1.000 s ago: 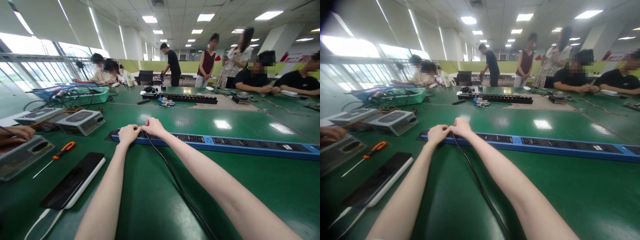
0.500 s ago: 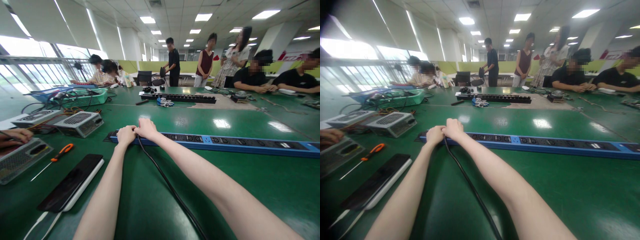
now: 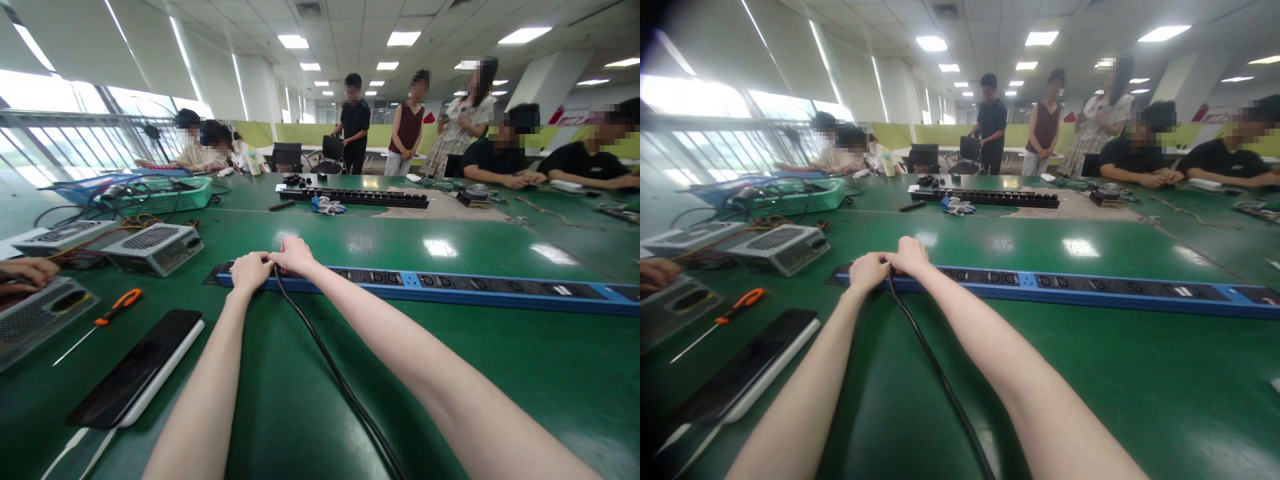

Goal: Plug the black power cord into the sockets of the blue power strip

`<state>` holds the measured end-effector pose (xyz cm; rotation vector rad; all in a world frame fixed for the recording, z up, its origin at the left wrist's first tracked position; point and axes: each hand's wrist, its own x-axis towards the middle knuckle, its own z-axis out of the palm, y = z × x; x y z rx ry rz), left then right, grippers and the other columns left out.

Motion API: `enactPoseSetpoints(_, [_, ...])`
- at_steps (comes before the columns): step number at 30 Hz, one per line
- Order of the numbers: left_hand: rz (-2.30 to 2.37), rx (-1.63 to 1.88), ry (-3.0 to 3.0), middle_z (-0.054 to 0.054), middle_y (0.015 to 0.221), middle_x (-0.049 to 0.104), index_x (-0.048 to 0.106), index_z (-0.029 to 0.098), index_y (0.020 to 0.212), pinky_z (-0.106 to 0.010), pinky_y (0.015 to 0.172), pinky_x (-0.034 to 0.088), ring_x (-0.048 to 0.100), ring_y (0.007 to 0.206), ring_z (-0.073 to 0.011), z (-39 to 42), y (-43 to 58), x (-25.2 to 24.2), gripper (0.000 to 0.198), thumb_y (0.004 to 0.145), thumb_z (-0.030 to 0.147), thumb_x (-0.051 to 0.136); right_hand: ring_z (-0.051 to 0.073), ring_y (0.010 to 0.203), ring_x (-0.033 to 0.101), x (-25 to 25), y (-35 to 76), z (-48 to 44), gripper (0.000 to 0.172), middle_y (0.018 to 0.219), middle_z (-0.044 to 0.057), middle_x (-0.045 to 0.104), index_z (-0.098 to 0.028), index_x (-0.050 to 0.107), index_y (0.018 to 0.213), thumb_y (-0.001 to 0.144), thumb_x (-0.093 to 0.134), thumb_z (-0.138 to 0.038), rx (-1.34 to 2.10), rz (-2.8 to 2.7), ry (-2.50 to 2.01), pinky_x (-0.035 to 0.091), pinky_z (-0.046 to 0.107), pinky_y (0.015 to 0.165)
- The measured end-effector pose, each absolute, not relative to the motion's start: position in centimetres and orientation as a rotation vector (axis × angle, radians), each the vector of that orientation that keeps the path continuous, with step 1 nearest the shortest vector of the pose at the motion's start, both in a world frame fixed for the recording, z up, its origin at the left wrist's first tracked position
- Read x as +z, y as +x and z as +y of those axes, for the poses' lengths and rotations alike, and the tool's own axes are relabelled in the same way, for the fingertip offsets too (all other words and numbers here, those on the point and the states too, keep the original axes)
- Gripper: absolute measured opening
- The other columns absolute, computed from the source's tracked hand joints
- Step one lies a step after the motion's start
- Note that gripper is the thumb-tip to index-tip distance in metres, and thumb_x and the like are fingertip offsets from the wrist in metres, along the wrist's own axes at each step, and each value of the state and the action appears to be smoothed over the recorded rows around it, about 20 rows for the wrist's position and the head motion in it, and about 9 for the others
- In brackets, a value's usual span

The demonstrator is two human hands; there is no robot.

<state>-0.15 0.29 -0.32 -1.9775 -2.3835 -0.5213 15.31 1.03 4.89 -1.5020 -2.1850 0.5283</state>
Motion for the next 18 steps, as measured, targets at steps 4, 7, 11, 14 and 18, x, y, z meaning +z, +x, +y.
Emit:
enactPoseSetpoints(4, [-2.359, -0.496, -1.996, -0.014, 0.111, 0.078, 0.079, 0.031, 0.116, -0.042, 0.088, 0.05, 0.069, 0.105, -0.0344, 0.3, -0.3, -0.3, 0.043, 0.092, 0.05, 0.049, 0.024, 0.092, 0.072, 4.3, 15.0, 0.2, 0.023, 0.093, 0.009, 0.076, -0.02, 0.07, 0.096, 0.086, 0.065, -0.041, 0.494, -2.169, -1.485, 0.054, 0.03, 0.078])
enactPoseSetpoints(7, [-2.332, -0.474, -2.021, -0.013, 0.107, 0.078, 0.08, 0.031, 0.114, -0.038, 0.085, 0.05, 0.07, 0.102, -0.0323, 0.3, -0.5, -0.5, 0.04, 0.091, 0.047, 0.051, 0.024, 0.094, 0.074, 4.4, 14.8, -0.8, 0.028, 0.105, 0.012, 0.077, -0.02, 0.07, 0.105, 0.085, 0.065, -0.039, 0.515, -2.195, -1.522, 0.055, 0.03, 0.076])
enactPoseSetpoints(11, [-2.313, -0.489, -2.006, -0.012, 0.107, 0.079, 0.08, 0.031, 0.114, -0.036, 0.084, 0.05, 0.07, 0.101, -0.0309, 0.4, -0.7, -0.8, 0.04, 0.09, 0.049, 0.053, 0.03, 0.107, 0.073, 5.7, 14.9, -1.4, 0.041, 0.116, 0.015, 0.076, -0.019, 0.071, 0.116, 0.088, 0.063, -0.047, 0.348, -2.288, -1.604, 0.057, 0.038, 0.086])
enactPoseSetpoints(14, [-2.333, -0.505, -1.99, -0.011, 0.108, 0.079, 0.08, 0.032, 0.114, -0.036, 0.084, 0.05, 0.07, 0.102, -0.0318, 0.7, -0.8, -0.9, 0.041, 0.089, 0.05, 0.054, 0.032, 0.116, 0.07, 6.7, 14.9, -1.2, 0.042, 0.121, 0.02, 0.074, -0.015, 0.075, 0.114, 0.09, 0.061, -0.047, 0.246, -2.43, -1.613, 0.055, 0.041, 0.095])
enactPoseSetpoints(18, [-2.357, -0.528, -1.993, -0.011, 0.112, 0.078, 0.08, 0.033, 0.113, -0.038, 0.083, 0.05, 0.07, 0.104, -0.0335, 1.0, -0.9, -0.9, 0.041, 0.088, 0.051, 0.054, 0.033, 0.119, 0.069, 7.1, 14.4, -0.3, 0.045, 0.127, 0.02, 0.072, -0.015, 0.076, 0.119, 0.093, 0.057, -0.047, 0.353, -2.503, -1.649, 0.055, 0.044, 0.098])
